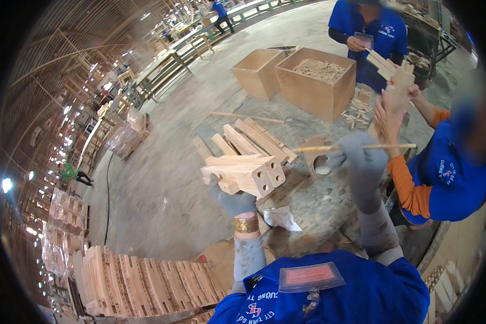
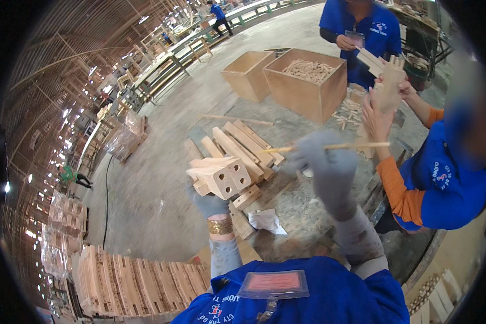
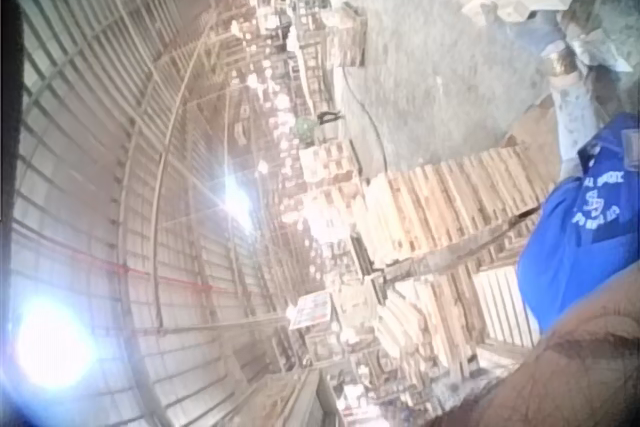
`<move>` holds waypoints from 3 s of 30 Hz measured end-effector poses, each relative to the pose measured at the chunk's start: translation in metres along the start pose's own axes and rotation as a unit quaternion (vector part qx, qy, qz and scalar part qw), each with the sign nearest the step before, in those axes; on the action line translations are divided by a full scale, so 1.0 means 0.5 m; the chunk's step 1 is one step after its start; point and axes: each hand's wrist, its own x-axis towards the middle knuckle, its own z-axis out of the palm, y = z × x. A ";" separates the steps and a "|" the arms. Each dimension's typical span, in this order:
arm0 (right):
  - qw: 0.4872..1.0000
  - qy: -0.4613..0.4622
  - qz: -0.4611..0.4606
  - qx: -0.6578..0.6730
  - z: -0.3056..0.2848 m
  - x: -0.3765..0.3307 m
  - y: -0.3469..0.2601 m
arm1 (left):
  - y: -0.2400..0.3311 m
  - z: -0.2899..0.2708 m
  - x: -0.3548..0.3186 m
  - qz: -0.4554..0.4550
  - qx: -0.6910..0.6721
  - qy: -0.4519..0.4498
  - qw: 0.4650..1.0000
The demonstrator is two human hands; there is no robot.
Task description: The person applies glue to the holes of small wooden blocks using a thin stick and then inserts wooden dowels to assemble them. The person handles the blocks one at a time, dipping the stick into a small container of adhesive before applying it to the holes. Coworkers are visible in the background performing similar assembly tasks.
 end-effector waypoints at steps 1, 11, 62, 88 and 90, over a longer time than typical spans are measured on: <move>0.999 0.027 0.027 -0.015 -0.017 0.011 0.015 | -0.004 -0.010 0.002 0.018 0.036 0.000 0.999; 0.889 -0.056 0.014 -0.454 -0.230 0.020 0.384 | -0.049 -0.097 0.013 0.003 -0.015 -0.032 0.999; 0.919 0.204 0.323 0.102 -0.264 -0.119 0.527 | -0.058 -0.076 0.009 0.199 0.388 -0.005 0.900; 0.995 -0.097 -0.013 -0.020 0.014 -0.063 -0.010 | -0.015 0.051 0.000 -0.064 -0.113 0.032 0.991; 0.989 -0.124 -0.048 -0.069 0.016 -0.058 -0.012 | -0.013 0.047 0.002 -0.081 -0.136 0.031 0.987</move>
